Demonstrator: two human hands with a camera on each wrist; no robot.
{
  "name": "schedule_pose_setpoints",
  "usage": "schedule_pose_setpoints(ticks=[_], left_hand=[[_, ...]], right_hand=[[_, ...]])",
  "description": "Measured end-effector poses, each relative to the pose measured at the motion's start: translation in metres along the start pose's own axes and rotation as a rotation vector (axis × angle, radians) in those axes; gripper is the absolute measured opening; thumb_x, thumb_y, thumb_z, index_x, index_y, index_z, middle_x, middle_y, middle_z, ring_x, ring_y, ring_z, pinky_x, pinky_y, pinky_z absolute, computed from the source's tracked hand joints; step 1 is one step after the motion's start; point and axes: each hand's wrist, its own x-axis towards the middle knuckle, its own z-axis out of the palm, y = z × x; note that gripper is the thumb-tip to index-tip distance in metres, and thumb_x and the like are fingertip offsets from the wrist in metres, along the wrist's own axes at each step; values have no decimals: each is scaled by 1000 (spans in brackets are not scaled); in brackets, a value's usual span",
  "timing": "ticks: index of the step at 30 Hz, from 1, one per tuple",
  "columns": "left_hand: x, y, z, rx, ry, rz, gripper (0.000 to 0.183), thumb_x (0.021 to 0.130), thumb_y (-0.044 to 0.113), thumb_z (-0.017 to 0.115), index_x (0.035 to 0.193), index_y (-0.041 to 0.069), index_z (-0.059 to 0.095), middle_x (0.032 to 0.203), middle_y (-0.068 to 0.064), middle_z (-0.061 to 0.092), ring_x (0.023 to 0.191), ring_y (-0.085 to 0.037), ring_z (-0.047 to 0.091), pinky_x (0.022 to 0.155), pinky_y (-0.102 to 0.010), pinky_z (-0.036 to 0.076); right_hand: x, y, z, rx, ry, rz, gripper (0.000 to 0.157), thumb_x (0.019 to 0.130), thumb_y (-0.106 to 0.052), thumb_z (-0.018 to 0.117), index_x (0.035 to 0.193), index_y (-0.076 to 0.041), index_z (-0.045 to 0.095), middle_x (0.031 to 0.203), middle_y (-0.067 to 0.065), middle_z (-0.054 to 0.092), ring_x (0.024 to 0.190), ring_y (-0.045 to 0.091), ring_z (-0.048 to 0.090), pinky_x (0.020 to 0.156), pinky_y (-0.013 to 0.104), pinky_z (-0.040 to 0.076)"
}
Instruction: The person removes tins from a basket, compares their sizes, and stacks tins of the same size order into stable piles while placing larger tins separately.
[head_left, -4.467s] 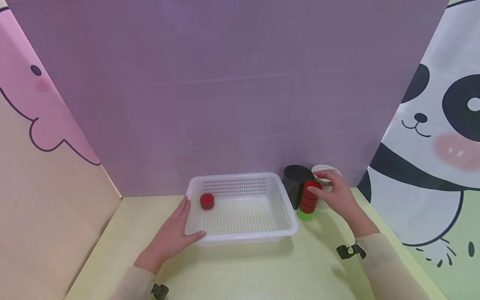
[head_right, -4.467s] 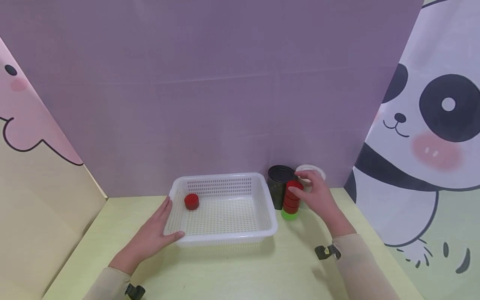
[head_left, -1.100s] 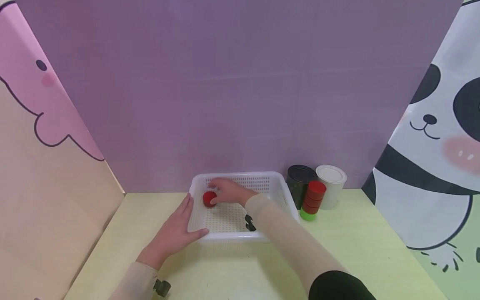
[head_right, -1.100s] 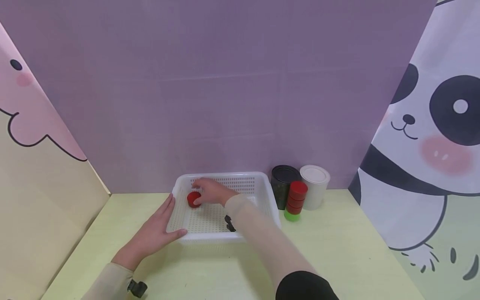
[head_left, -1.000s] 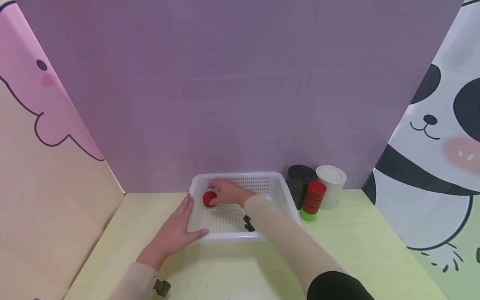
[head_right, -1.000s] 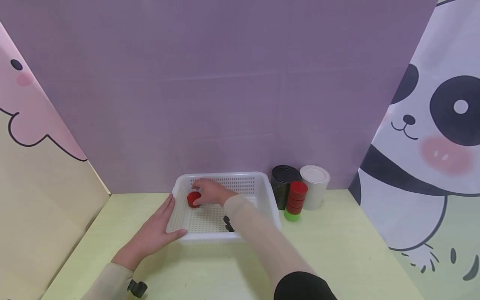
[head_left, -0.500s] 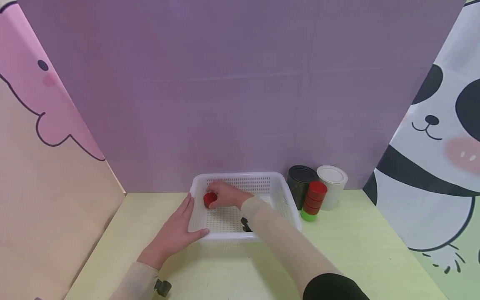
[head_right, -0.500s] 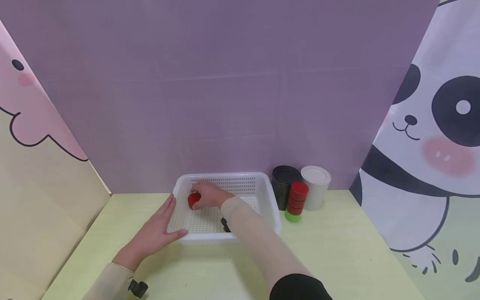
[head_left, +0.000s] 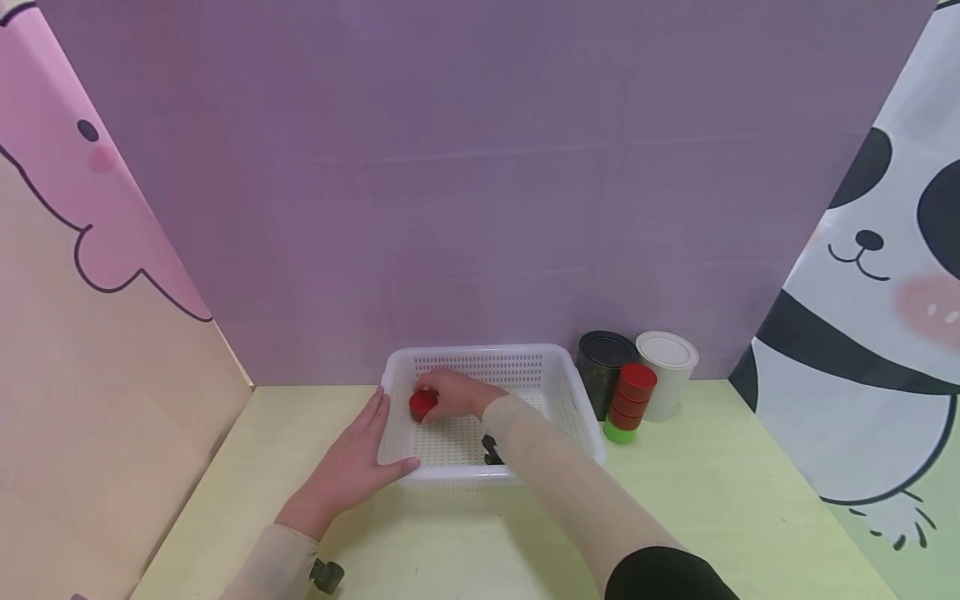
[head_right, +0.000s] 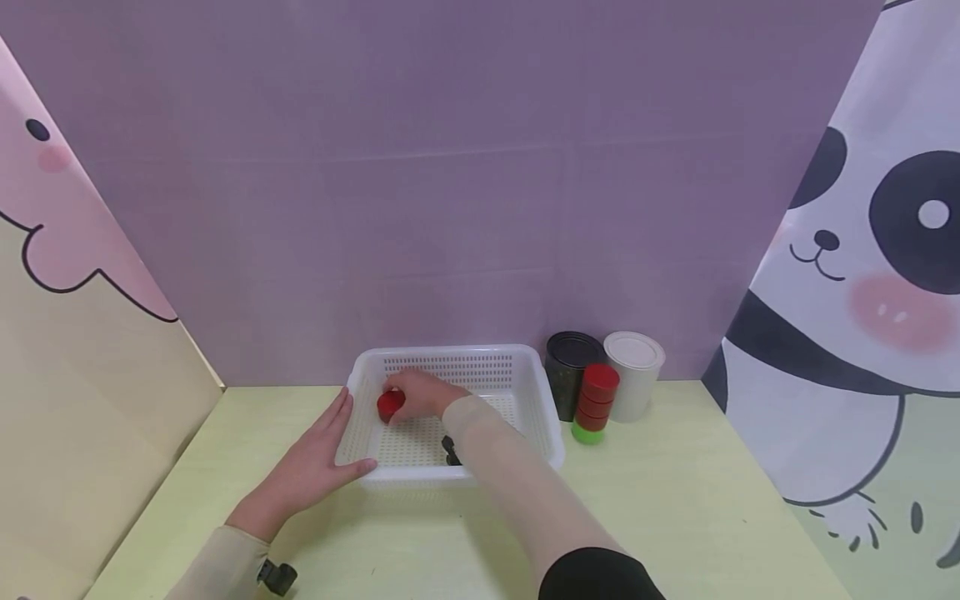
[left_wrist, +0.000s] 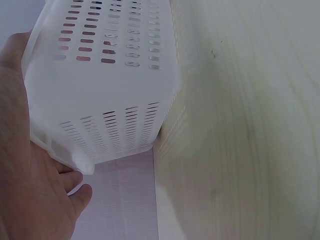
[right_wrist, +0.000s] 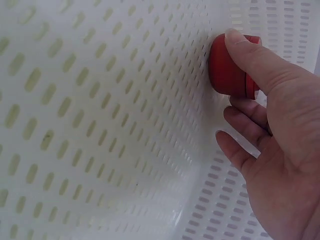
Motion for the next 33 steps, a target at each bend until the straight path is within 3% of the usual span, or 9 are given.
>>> schedule_pose_setpoints(ticks=[11, 16, 26, 33], left_hand=[[0, -1, 2, 3, -5, -9, 127, 93, 84, 65, 176, 2, 13, 186, -13, 6, 168, -39, 21, 130, -57, 33], [0, -1, 1, -8, 0, -1, 127, 94, 82, 67, 176, 1, 13, 186, -13, 6, 168, -38, 20, 131, -57, 32], [0, -1, 1, 4, 4, 7, 126, 95, 81, 67, 175, 0, 14, 186, -15, 6, 168, -39, 20, 131, -57, 32], [0, 0, 1, 2, 15, 12, 126, 95, 79, 69, 175, -2, 15, 185, -18, 8, 168, -40, 21, 130, -58, 32]], right_hand=[[-2, 5, 4, 89, -28, 85, 49, 90, -20, 96, 132, -16, 73, 115, -9, 70, 107, 11, 64, 97, 26, 57], [1, 10, 5, 97, -28, 112, 48, 90, -24, 95, 131, -19, 72, 114, -10, 69, 106, 11, 64, 94, 25, 57], [2, 9, 3, 133, -8, 82, 45, 91, -24, 93, 130, -17, 71, 112, -9, 69, 105, 12, 65, 93, 27, 57], [-3, 2, -9, 188, 9, 23, 54, 95, -23, 89, 142, -7, 68, 132, 11, 72, 111, 17, 64, 98, 31, 58]])
